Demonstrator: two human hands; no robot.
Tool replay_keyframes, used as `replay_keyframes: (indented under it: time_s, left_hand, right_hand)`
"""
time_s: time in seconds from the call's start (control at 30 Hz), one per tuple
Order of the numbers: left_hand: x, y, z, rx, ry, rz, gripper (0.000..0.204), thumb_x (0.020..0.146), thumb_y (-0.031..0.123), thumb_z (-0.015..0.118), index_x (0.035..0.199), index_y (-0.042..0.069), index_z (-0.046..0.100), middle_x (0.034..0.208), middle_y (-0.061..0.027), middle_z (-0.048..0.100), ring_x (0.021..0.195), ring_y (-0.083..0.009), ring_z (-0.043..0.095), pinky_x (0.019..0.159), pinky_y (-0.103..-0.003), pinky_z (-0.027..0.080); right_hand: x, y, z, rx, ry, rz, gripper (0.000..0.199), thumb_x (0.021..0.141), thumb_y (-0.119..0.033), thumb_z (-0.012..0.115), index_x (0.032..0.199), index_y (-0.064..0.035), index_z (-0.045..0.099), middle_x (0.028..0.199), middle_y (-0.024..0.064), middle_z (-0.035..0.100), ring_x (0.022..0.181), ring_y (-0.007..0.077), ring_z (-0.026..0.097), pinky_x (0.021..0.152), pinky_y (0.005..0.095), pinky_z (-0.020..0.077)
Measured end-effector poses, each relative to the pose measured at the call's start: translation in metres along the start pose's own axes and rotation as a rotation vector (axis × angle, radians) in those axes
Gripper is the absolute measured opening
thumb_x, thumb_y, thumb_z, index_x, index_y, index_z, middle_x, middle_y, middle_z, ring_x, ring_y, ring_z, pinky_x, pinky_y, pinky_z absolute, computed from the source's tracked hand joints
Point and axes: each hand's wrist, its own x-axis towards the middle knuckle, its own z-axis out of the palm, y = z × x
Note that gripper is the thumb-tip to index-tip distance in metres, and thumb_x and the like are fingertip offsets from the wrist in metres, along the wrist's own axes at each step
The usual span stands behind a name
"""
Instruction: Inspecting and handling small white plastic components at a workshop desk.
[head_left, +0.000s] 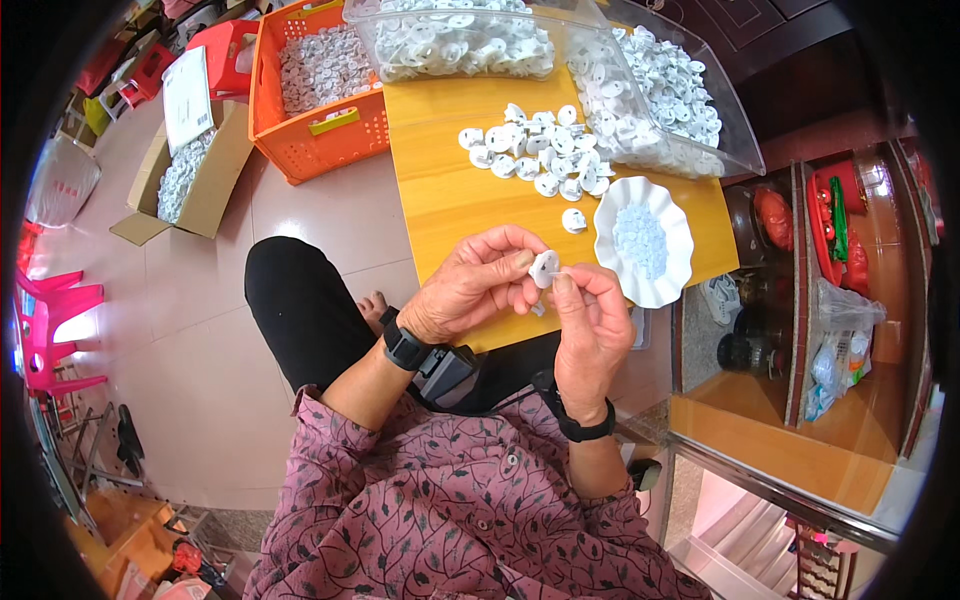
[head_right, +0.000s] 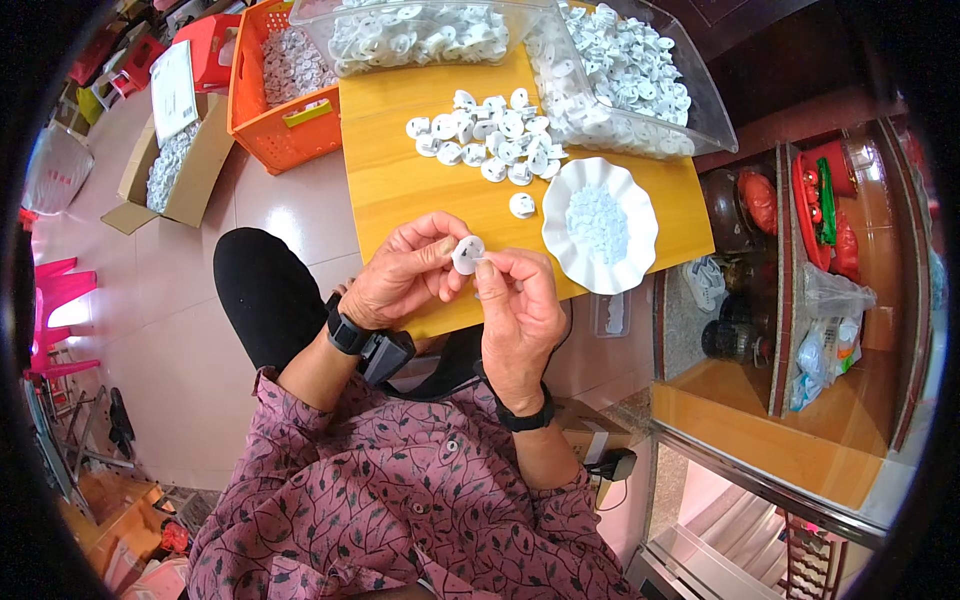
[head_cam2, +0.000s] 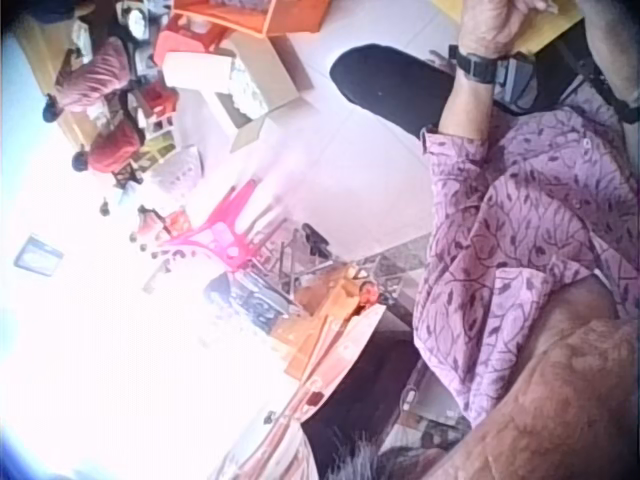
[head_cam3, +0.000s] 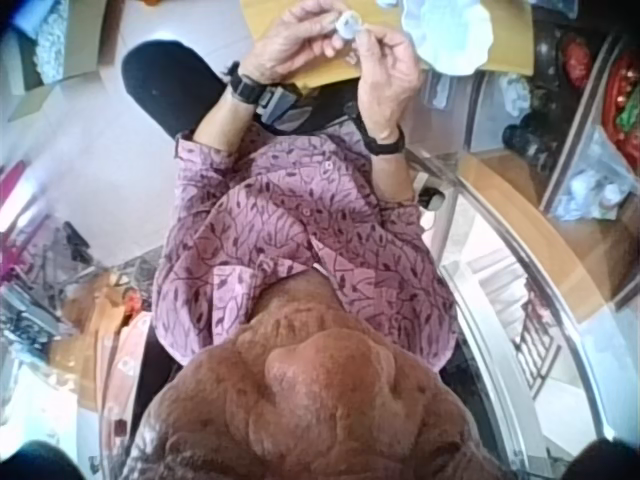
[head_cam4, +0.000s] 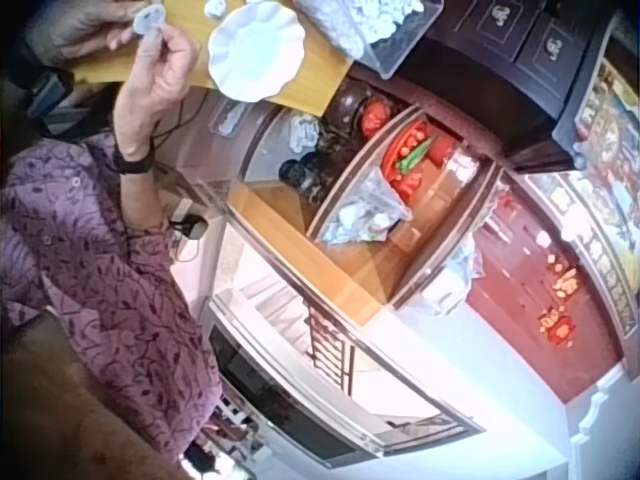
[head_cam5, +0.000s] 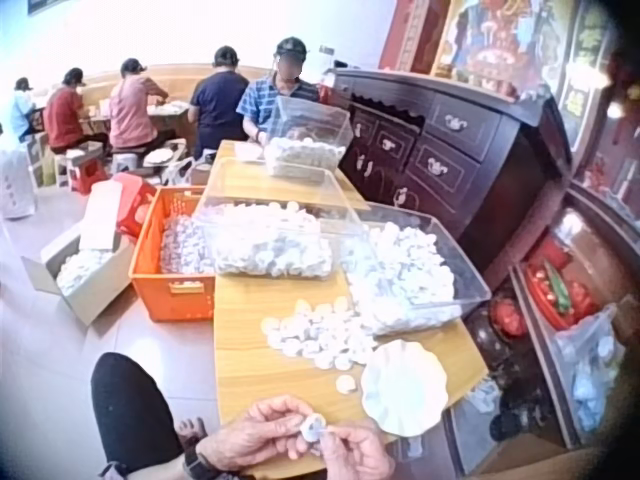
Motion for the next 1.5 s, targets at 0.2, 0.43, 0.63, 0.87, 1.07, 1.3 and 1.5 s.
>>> replay_keyframes:
  time_s: [0.2,0.43,0.63,0.87,1.07,1.3,1.5]
  left_hand:
    - [0.0006,-0.0004,0.0010,0.007,0.027,-0.021,0.024,0.100,0.010,0.059,0.122,-0.001,0.057,0.100,-0.0105,0.067,0.083,-0.0164,0.071,0.075,-0.027,0.062]
    - [-0.0007,-0.0021,0.0001,0.068,0.034,0.011,0.029,0.098,0.011,0.062,0.124,-0.001,0.056,0.101,-0.0109,0.067,0.086,-0.0174,0.071,0.078,-0.029,0.062]
    - [0.0001,-0.0024,-0.0030,-0.008,-0.001,0.003,0.029,0.099,0.014,0.061,0.123,0.000,0.055,0.100,-0.0104,0.065,0.082,-0.0160,0.069,0.071,-0.027,0.061]
    - [-0.0009,-0.0043,-0.0025,-0.051,-0.041,0.008,0.028,0.100,0.015,0.060,0.123,0.000,0.056,0.099,-0.0110,0.064,0.075,-0.0162,0.066,0.065,-0.025,0.059]
    - [-0.0022,-0.0046,-0.0026,-0.042,-0.058,0.000,0.029,0.100,0.016,0.060,0.123,-0.001,0.056,0.098,-0.0099,0.063,0.076,-0.0156,0.065,0.066,-0.025,0.057]
    - [-0.0024,-0.0043,-0.0006,-0.023,-0.047,0.003,0.029,0.100,0.017,0.059,0.123,-0.001,0.055,0.097,-0.0092,0.063,0.076,-0.0150,0.066,0.066,-0.025,0.057]
    - [-0.0029,-0.0036,0.0008,-0.003,-0.026,0.000,0.029,0.100,0.018,0.060,0.123,0.000,0.055,0.097,-0.0089,0.063,0.078,-0.0146,0.066,0.068,-0.025,0.058]
  right_hand:
    - [0.0007,0.0014,-0.0003,-0.054,0.019,-0.043,0.008,0.094,0.002,0.065,0.101,0.0026,0.061,0.104,0.0058,0.058,0.091,0.0099,0.058,0.081,0.0235,0.0490]
    - [0.0001,-0.0015,0.0017,-0.033,-0.010,-0.031,0.007,0.095,0.000,0.064,0.102,0.0023,0.061,0.105,0.0049,0.059,0.092,0.0097,0.058,0.082,0.0233,0.0480]
    - [-0.0011,0.0018,-0.0003,-0.059,0.001,-0.009,0.007,0.095,0.002,0.063,0.101,0.0025,0.061,0.105,0.0058,0.060,0.093,0.0104,0.059,0.082,0.0238,0.0485]
    - [0.0013,-0.0050,0.0065,-0.092,0.014,-0.112,0.008,0.093,0.005,0.062,0.100,0.0026,0.059,0.107,0.0097,0.057,0.091,0.0131,0.059,0.081,0.0251,0.0499]
    - [0.0039,-0.0045,0.0081,-0.177,0.016,-0.144,0.007,0.092,0.002,0.065,0.097,0.0025,0.060,0.107,0.0104,0.058,0.094,0.0144,0.058,0.083,0.0266,0.0492]
    - [0.0042,-0.0037,0.0078,-0.197,0.018,-0.154,0.006,0.092,0.001,0.066,0.096,0.0020,0.061,0.106,0.0106,0.059,0.095,0.0156,0.058,0.085,0.0277,0.0484]
    - [0.0035,-0.0040,0.0078,-0.206,0.011,-0.135,0.003,0.094,0.001,0.063,0.096,0.0026,0.062,0.110,0.0091,0.058,0.099,0.0126,0.057,0.088,0.0265,0.0459]
